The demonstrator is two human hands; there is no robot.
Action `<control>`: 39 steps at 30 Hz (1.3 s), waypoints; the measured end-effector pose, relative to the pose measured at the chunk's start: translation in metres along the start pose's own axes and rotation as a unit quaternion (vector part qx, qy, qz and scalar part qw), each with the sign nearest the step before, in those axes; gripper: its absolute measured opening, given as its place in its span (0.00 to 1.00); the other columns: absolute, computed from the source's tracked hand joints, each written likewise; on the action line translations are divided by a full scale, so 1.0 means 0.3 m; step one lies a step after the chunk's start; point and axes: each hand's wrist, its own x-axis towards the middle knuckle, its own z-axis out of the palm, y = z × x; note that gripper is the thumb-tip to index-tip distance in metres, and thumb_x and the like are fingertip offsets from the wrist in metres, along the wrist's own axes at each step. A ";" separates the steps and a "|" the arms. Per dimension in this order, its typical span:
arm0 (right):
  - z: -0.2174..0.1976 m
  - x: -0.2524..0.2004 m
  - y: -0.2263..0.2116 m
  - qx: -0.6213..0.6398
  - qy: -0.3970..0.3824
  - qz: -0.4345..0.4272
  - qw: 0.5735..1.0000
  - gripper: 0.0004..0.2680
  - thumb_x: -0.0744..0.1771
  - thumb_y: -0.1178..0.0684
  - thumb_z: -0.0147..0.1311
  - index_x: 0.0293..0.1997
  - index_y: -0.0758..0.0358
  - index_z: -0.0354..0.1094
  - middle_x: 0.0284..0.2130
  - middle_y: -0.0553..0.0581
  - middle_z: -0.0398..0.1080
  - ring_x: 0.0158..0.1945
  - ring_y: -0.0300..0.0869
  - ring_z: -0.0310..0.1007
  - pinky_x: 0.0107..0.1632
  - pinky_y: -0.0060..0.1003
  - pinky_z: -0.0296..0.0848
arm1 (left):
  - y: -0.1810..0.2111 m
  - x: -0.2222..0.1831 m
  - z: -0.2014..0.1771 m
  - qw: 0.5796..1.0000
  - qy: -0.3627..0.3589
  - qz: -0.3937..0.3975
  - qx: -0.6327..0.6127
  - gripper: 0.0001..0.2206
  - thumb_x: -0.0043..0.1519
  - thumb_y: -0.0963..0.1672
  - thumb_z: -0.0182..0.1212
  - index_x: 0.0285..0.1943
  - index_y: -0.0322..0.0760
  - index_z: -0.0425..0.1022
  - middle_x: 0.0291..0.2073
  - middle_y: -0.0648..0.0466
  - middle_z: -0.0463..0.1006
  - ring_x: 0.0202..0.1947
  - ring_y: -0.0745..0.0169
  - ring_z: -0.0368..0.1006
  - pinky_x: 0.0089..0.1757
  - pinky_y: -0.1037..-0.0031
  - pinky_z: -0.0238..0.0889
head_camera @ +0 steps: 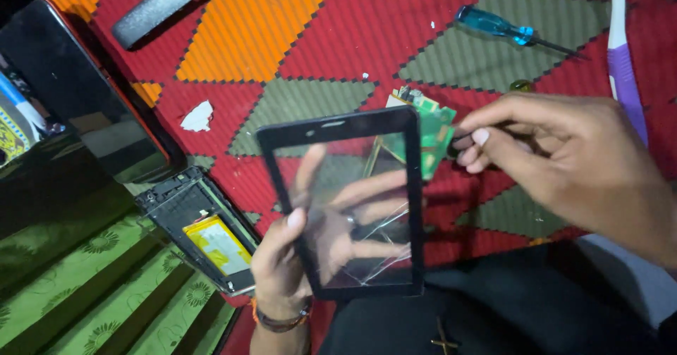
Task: Scraping adhesive residue from a tablet frame and handling internal components during a repair process.
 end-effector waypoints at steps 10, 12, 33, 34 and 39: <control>-0.005 0.080 -0.058 -0.023 -0.026 0.090 0.995 0.09 0.65 0.58 0.57 0.46 0.70 0.79 0.28 0.65 0.84 0.29 0.45 0.86 0.30 0.35 0.86 | -0.049 0.001 -0.039 0.996 -0.036 -0.058 -0.053 0.29 0.68 0.59 0.44 0.80 0.67 0.51 0.76 0.18 0.46 0.77 0.18 0.46 0.64 0.34 0.54; 0.000 0.087 -0.073 -0.044 -0.011 0.116 0.992 0.07 0.65 0.61 0.60 0.43 0.67 0.82 0.27 0.59 0.84 0.26 0.41 0.83 0.29 0.30 0.78 | -0.084 -0.002 -0.030 0.992 0.003 -0.084 -0.091 0.36 0.60 0.59 0.46 0.82 0.73 0.42 0.75 0.25 0.50 0.69 0.29 0.53 0.59 0.50 0.53; 0.027 0.157 -0.074 -0.051 0.033 -0.110 0.992 0.09 0.69 0.68 0.58 0.54 0.79 0.70 0.39 0.66 0.78 0.42 0.42 0.81 0.44 0.28 0.79 | -0.026 0.091 0.096 0.275 0.032 0.125 0.953 0.27 0.61 0.47 0.64 0.73 0.62 0.68 0.73 0.37 0.49 0.73 0.34 0.52 0.69 0.44 0.44; 0.032 0.152 -0.073 -0.052 0.031 -0.109 0.992 0.09 0.69 0.68 0.58 0.54 0.79 0.70 0.39 0.66 0.78 0.42 0.42 0.81 0.44 0.28 0.79 | -0.024 0.088 0.090 0.277 0.033 0.125 0.952 0.27 0.61 0.47 0.64 0.73 0.62 0.68 0.73 0.37 0.49 0.73 0.34 0.52 0.69 0.44 0.44; 0.038 0.142 -0.067 -0.232 0.078 -0.217 0.945 0.09 0.67 0.68 0.66 0.51 0.85 0.75 0.40 0.72 0.78 0.31 0.46 0.79 0.27 0.32 0.75 | -0.023 0.080 0.061 0.310 0.027 0.116 0.943 0.29 0.61 0.50 0.68 0.74 0.63 0.66 0.76 0.40 0.49 0.74 0.34 0.53 0.70 0.45 0.46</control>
